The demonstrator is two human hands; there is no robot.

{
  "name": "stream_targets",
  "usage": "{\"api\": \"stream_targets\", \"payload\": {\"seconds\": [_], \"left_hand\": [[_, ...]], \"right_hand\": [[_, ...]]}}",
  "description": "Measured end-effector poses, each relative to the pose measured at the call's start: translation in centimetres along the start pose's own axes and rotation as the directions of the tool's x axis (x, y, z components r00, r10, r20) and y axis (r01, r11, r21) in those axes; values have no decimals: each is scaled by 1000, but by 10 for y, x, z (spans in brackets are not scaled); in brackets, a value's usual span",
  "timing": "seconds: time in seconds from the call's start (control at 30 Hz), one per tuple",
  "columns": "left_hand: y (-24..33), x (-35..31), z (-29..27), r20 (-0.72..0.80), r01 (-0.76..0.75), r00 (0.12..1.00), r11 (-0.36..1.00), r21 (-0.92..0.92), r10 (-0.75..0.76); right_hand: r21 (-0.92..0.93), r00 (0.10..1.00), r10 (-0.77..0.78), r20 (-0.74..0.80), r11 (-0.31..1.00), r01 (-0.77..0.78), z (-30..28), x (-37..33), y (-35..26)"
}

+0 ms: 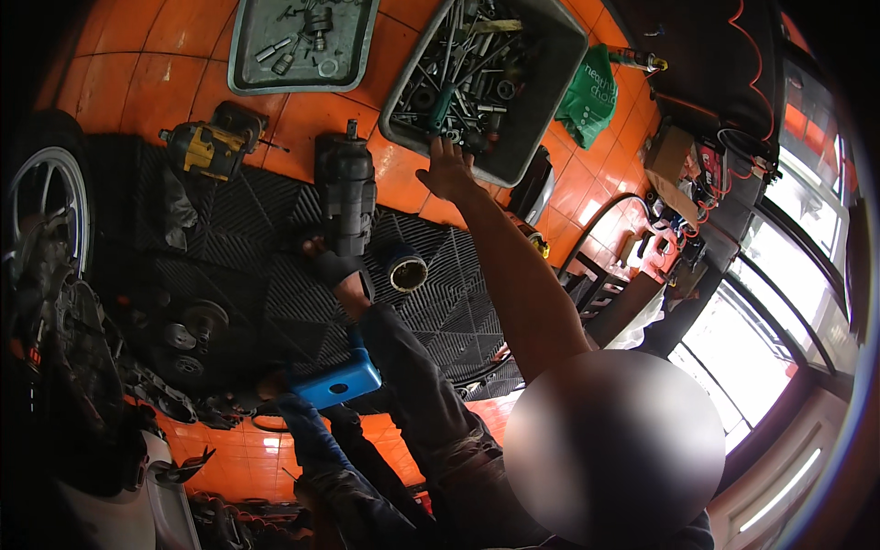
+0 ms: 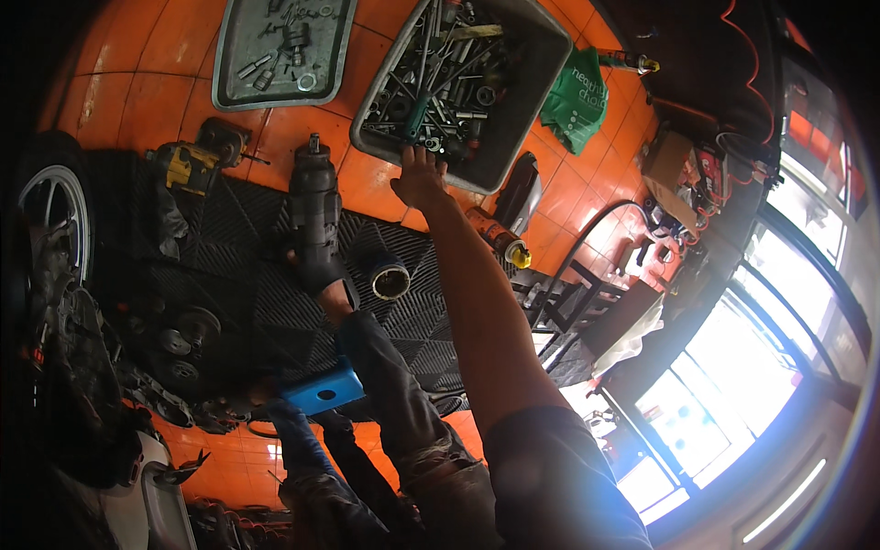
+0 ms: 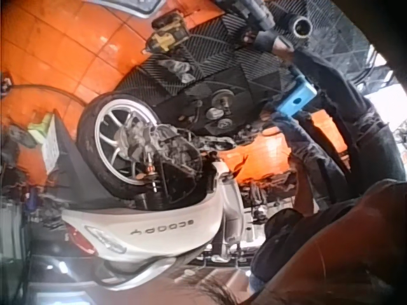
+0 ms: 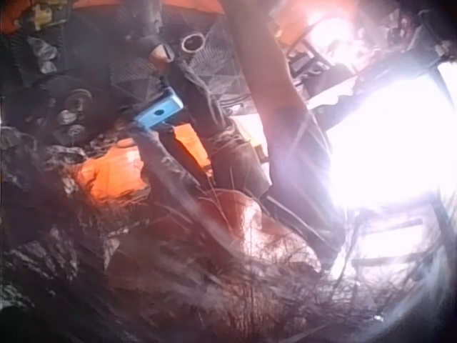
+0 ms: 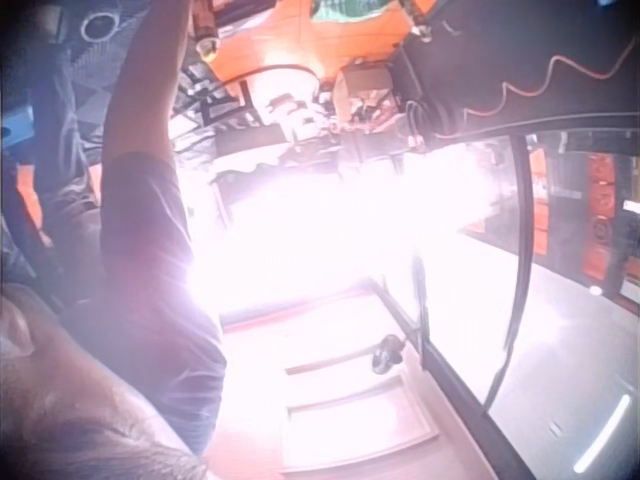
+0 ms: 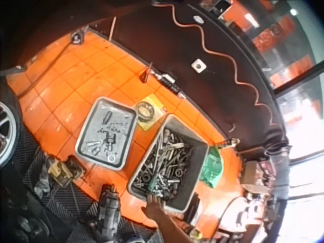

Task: The person uses a screwdriver to remove screws from the floorboard and seat area of a white scooter. They then lift and remove the seat and several plastic body panels, placing them on the floor.

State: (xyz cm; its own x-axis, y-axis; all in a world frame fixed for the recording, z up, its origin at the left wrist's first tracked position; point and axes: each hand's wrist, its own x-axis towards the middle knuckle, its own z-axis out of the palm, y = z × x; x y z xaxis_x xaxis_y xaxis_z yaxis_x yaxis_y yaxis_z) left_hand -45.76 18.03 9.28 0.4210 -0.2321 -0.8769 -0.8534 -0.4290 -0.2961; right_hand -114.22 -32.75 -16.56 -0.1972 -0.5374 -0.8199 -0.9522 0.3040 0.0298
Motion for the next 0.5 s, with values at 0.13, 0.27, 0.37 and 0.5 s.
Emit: {"api": "stream_targets", "payload": {"seconds": [0.13,0.27,0.37,0.5], "left_hand": [[3,5,-1,2,2,1000,1000,-5,-2],[4,11,-2,-1,8,1000,1000,-12,-8],[5,10,1,3,19,1000,1000,-19,-19],[9,4,6,1,40,999,998,-38,-39]], "right_hand": [[-8,1000,7,14,1000,-7,-4,-1,-2],[-8,1000,10,19,1000,-10,-3,-1,0],[-15,1000,9,-7,1000,-9,-1,-1,-2],[261,999,-34,-34,964,42,-2,13,16]]}}
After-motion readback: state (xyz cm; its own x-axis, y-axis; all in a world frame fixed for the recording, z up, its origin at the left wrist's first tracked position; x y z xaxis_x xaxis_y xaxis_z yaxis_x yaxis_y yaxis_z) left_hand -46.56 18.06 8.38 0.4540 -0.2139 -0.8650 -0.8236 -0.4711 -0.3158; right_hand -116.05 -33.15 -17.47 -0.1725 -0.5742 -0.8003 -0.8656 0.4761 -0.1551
